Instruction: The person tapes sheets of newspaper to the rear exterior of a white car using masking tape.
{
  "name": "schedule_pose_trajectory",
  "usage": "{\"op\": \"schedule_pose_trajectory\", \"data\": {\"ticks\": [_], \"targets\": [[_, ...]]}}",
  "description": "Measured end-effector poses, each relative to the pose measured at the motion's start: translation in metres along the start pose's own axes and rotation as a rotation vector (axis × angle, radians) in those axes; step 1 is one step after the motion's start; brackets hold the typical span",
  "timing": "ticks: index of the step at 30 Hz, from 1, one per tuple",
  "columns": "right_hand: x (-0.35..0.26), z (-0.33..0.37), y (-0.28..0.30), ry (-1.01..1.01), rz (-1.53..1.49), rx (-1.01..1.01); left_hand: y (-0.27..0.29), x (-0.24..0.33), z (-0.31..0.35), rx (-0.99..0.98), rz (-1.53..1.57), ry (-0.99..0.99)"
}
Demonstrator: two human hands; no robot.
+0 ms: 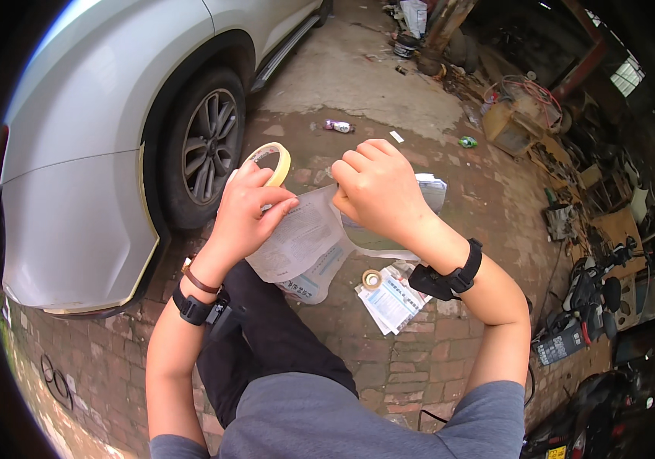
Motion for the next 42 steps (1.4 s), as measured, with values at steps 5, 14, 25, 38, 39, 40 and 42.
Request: {"op": "schedule_pose_trajectory", "data": {"ticks": [5,14,25,38,39,40,42], "targets": [[-0.017,-0.006,-0.010,0.090,-0.001,0.019,-0.003,0.018,-0.006,0.032,-0.064,-0.055],[-0.028,-0.023,-0.004,0.148,0.031,0.033,-0.004,0.017,-0.009,0.027,-0.111,-0.032],[-0.040,-0.033,-0.004,0.249,0.095,-0.001,0.000,0.017,-0.011,0.059,-0.100,-0.051],[0.049,-0.021,0.060,-0.268,0.055,0.487,0.017,-0.038,0.025,0.252,0.185,0.290],[0.056,-0.004,0.050,-0.461,-0.267,0.582,0.016,-0.045,0.031,0.271,0.255,0.346],[0.064,0.012,0.032,-0.644,-0.596,0.662,0.015,-0.052,0.036,0.294,0.325,0.400],[0.068,0.025,-0.020,-0.793,-0.920,0.566,0.008,-0.063,0.046,0.375,0.514,0.490]]}}
Point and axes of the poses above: each hand's wrist, its own z-axis away from the middle knuckle, its own y-axis out of the back of the hand, x = y × z, the point moved 6 cm from there along -z, towards the middle knuckle, and after that the axes turned 5 degrees about -z, right-handed, at the moved point
